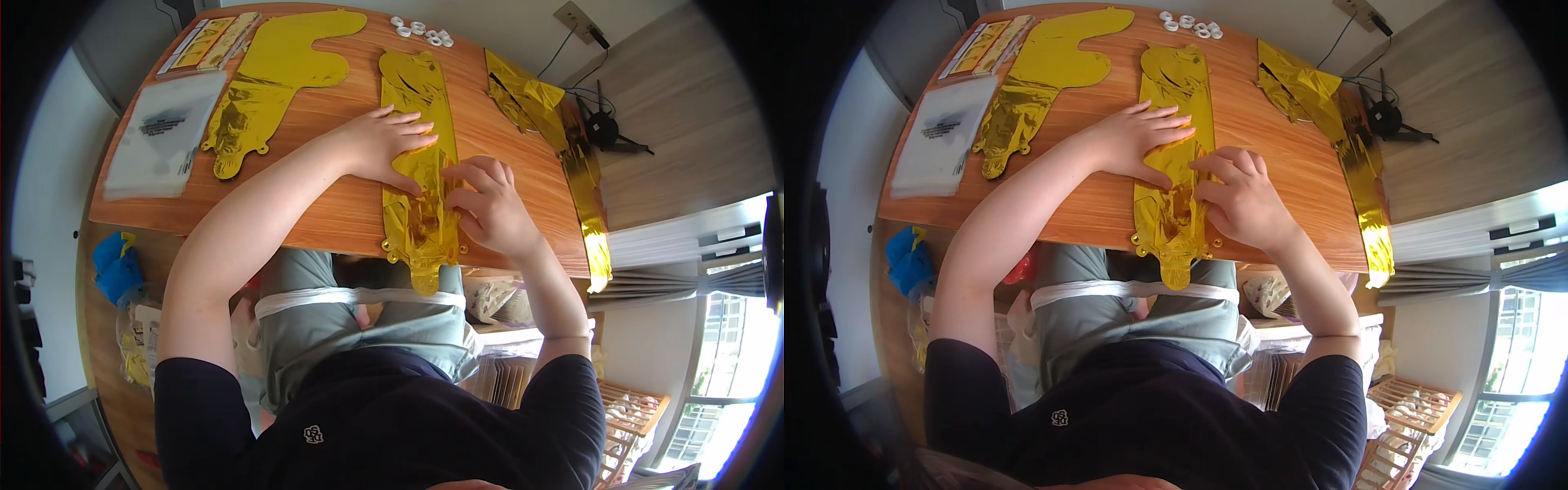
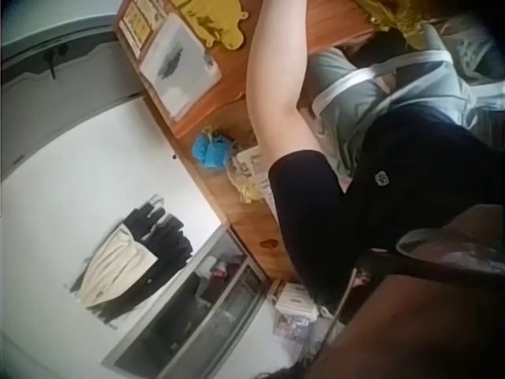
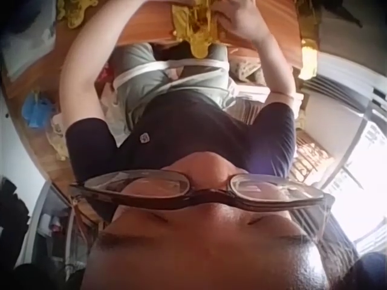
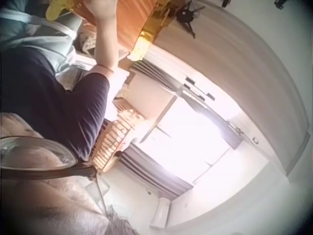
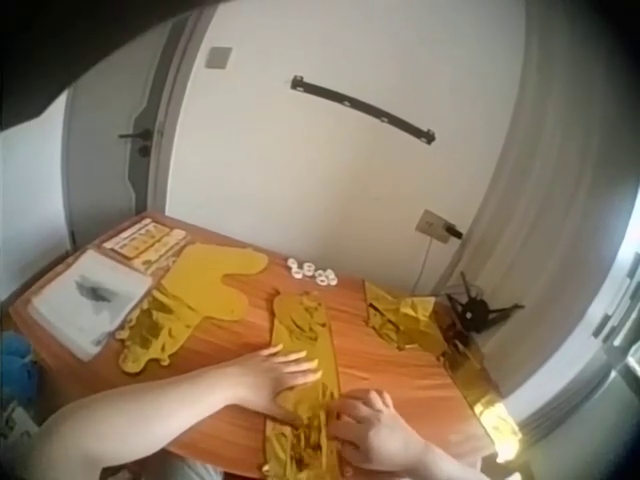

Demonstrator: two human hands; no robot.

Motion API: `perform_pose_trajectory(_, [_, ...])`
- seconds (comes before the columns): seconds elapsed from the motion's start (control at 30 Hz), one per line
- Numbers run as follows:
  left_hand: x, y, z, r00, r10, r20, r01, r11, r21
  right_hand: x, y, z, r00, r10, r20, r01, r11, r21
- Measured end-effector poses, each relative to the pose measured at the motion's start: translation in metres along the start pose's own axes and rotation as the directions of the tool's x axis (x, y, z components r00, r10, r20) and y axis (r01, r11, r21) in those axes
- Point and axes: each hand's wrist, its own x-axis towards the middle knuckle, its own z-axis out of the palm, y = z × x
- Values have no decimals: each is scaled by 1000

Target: Folding a gold foil letter balloon and inserting it into a plastic packaging sleeve with a cardboard backing.

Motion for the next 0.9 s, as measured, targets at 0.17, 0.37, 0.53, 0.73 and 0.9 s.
perform_pose_trajectory(0.17, [2, -3, 3, 1000, -1, 10, 1, 1000, -1, 9, -16, 18, 996, -11, -88, 7, 999, -40])
perform_pose_trajectory(0.37, [4, -4, 5, 999, 0, 36, -1, 1000, 26, -1, -25, 40, 938, 271, -215, -235, 955, 181])
perform_pose_trajectory(0.53, [3, -4, 5, 999, -2, 47, 0, 999, 33, -6, -19, 38, 981, 122, -151, -121, 992, 15])
perform_pose_trajectory(0.73, [4, -5, 6, 999, 2, 34, -2, 1000, 12, -9, -28, 38, 980, 143, -141, -150, 988, -43])
perform_pose_trajectory(0.9, [5, -9, 6, 998, -33, 51, 38, 995, -93, -13, -28, 37, 986, 146, -83, -151, 987, -53])
